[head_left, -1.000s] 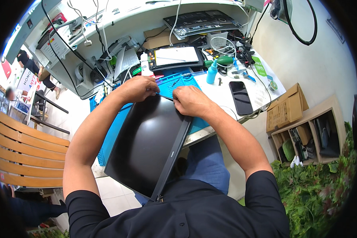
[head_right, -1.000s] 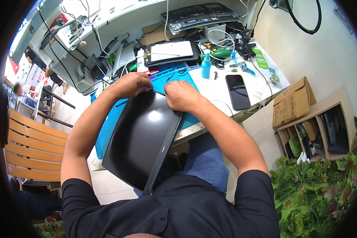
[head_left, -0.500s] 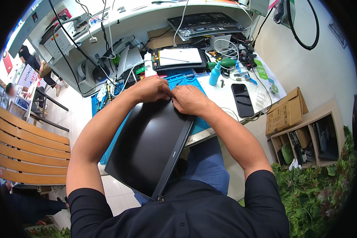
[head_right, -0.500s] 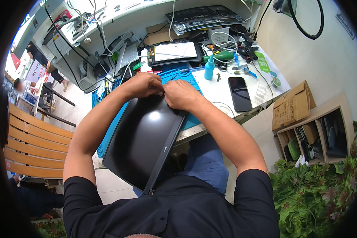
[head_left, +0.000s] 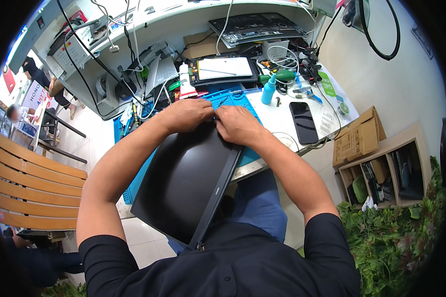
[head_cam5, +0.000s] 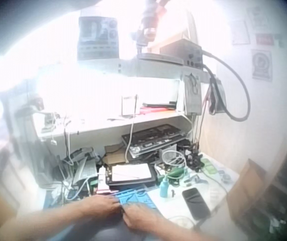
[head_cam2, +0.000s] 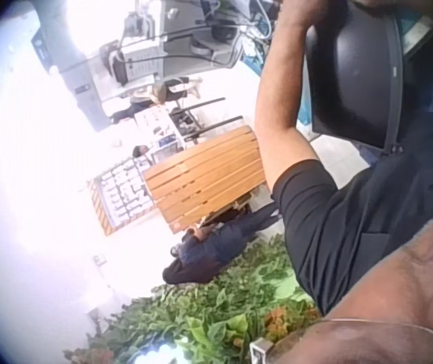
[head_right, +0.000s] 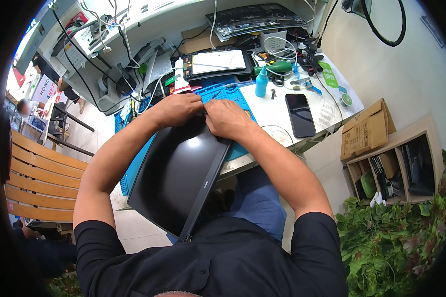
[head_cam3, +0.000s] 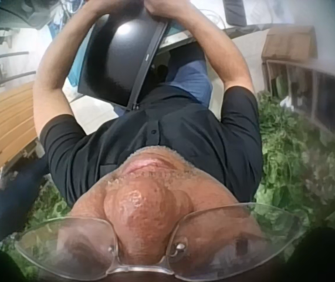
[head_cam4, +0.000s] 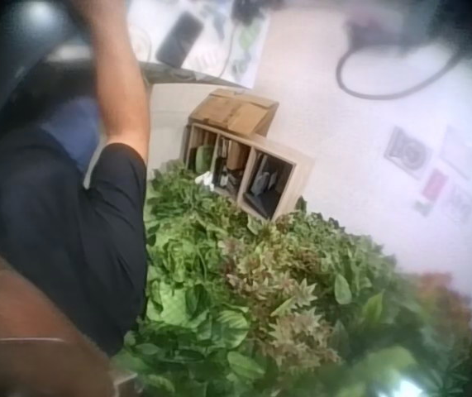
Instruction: The person detaches the screen assembly from a laptop base and uses an air blower on the hinges.
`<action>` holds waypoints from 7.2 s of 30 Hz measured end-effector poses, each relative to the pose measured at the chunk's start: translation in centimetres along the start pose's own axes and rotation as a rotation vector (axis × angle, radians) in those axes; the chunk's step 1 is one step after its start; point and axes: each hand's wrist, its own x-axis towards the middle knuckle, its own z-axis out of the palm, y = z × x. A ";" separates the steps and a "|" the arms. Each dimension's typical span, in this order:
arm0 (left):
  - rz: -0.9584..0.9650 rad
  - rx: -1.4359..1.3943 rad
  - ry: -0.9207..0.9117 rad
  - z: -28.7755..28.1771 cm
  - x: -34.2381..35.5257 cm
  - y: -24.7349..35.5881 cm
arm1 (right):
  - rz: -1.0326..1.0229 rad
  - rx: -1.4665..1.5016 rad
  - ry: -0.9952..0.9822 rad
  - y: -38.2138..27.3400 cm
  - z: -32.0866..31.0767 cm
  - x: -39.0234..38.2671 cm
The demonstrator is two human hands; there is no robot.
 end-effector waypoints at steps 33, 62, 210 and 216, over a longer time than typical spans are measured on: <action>-0.033 0.091 -0.027 -0.2 -1.9 -0.8 | -0.069 0.012 0.087 -0.2 2.0 1.9; -0.069 -0.014 0.027 -0.2 -2.6 -1.2 | -0.113 -0.111 0.169 -0.9 3.2 1.7; -0.850 0.030 -0.105 -2.5 -0.9 0.4 | -0.043 0.169 0.046 -0.8 3.4 8.9; -0.858 0.041 -0.050 -1.6 -1.1 -0.4 | -0.044 0.168 0.037 -0.7 3.3 8.9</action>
